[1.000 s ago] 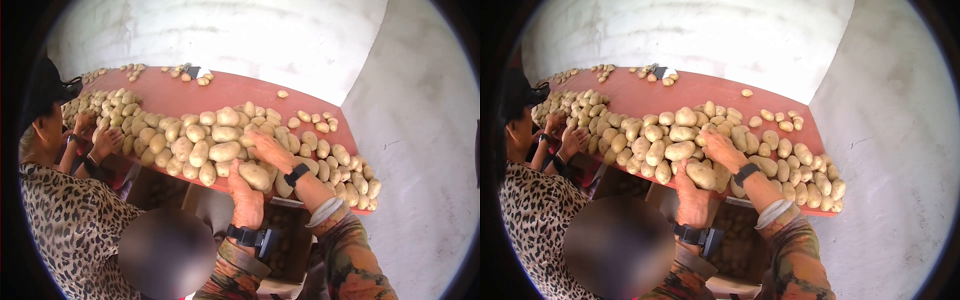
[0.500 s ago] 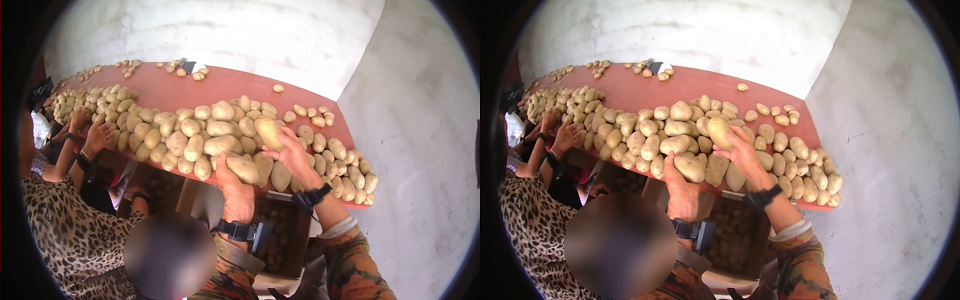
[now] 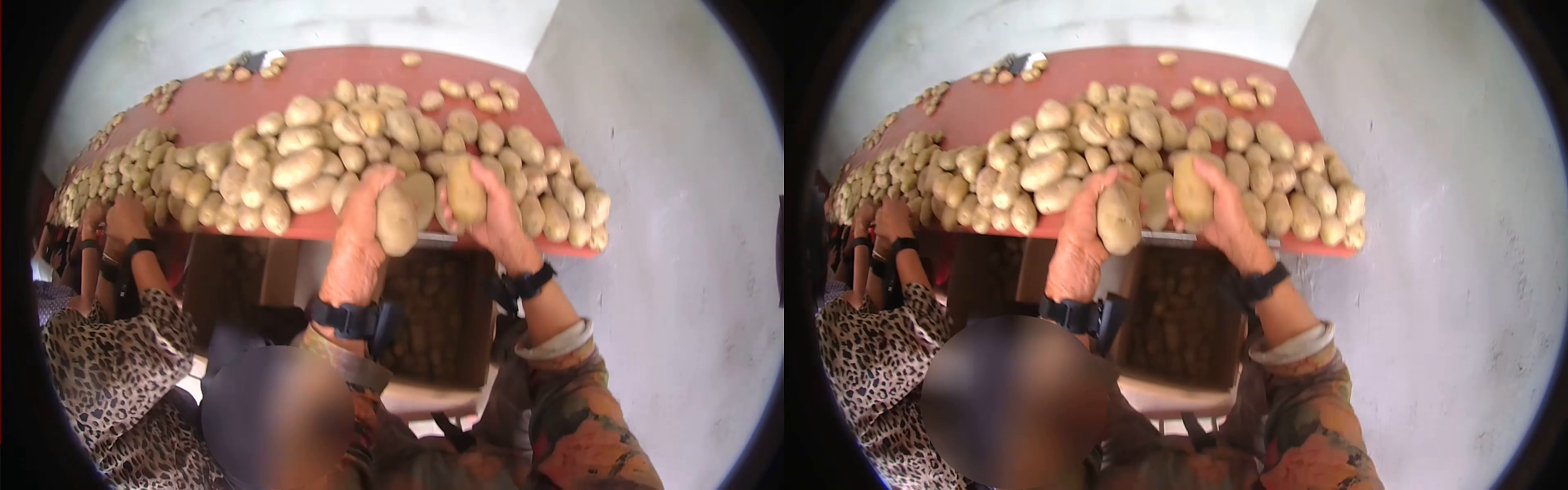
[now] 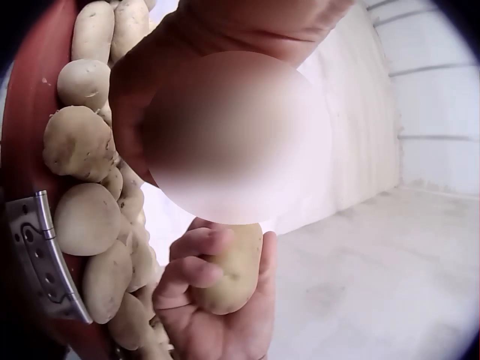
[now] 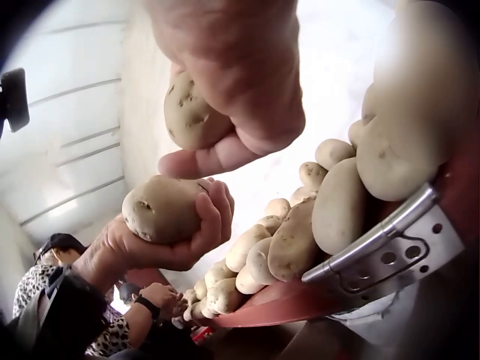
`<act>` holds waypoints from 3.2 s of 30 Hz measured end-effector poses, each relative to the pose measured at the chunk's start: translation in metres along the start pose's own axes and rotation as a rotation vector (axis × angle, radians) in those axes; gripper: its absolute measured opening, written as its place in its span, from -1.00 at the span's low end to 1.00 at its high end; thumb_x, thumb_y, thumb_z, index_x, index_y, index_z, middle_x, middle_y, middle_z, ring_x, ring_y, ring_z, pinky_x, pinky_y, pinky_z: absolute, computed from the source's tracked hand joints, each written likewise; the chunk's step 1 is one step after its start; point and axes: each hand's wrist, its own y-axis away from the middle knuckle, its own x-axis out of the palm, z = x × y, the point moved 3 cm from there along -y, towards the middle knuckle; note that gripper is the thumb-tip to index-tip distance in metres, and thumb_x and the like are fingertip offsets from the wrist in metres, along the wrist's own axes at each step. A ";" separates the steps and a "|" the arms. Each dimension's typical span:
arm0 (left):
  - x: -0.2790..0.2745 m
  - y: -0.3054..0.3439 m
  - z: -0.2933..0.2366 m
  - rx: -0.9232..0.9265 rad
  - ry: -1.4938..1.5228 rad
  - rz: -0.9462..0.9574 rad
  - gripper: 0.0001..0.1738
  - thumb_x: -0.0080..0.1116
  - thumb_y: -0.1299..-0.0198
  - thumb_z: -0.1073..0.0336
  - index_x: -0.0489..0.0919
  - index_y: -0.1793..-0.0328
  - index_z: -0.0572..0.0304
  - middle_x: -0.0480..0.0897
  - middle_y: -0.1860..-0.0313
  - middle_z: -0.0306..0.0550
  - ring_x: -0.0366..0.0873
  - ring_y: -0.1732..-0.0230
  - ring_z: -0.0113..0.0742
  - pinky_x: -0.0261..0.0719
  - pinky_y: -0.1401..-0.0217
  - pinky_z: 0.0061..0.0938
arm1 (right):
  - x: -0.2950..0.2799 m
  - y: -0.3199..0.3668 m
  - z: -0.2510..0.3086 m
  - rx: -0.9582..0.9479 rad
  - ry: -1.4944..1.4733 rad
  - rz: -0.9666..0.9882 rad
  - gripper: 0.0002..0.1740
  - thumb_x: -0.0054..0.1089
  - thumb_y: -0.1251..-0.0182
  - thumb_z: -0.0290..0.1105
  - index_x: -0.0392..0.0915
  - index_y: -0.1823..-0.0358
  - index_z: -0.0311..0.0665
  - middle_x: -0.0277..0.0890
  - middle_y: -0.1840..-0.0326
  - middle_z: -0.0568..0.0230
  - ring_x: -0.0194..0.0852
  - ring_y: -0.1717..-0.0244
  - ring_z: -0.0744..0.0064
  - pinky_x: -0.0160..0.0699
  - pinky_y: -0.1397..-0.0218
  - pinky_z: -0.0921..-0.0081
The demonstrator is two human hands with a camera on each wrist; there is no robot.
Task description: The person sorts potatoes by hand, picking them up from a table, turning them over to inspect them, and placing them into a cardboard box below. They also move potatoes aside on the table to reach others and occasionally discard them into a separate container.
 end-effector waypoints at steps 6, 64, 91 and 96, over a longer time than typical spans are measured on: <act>0.015 0.000 0.015 -0.149 -0.120 0.120 -0.62 0.25 -0.12 0.10 0.52 0.10 0.22 0.56 0.25 -0.03 0.60 0.34 -0.19 0.65 0.37 -0.34 | -0.012 0.004 0.017 -0.097 0.094 0.011 -0.49 -0.10 -0.40 0.03 0.33 -0.08 -0.29 0.51 0.33 0.09 0.53 0.49 0.30 0.43 0.61 0.47; -0.029 0.027 -0.022 0.331 0.373 -0.457 -0.78 0.02 -0.31 0.17 0.53 0.06 0.09 0.55 0.22 -0.23 0.52 0.19 -0.35 0.54 0.10 -0.38 | 0.002 0.034 -0.026 -0.140 1.342 0.455 -0.75 0.20 -0.25 -0.33 0.52 0.11 -0.31 0.59 0.22 0.25 0.53 0.19 0.41 0.48 0.05 0.47; -0.022 0.021 -0.026 0.237 0.464 -0.457 -0.77 0.03 -0.31 0.12 0.54 0.09 0.05 0.57 0.30 -0.29 0.52 0.27 -0.39 0.54 0.16 -0.40 | 0.055 -0.116 0.047 -0.493 1.795 -0.092 -0.52 0.18 -0.13 -0.42 0.33 -0.09 -0.35 0.36 -0.07 -0.12 0.33 -0.16 -0.09 0.37 -0.15 0.11; -0.018 0.018 -0.027 0.219 0.467 -0.477 -0.78 0.04 -0.29 0.13 0.56 0.11 0.05 0.58 0.32 -0.30 0.52 0.28 -0.40 0.54 0.17 -0.39 | 0.052 -0.143 0.024 -0.489 1.891 -0.147 -0.51 0.19 -0.10 -0.43 0.34 -0.10 -0.32 0.38 -0.05 -0.08 0.34 -0.16 -0.06 0.37 -0.17 0.14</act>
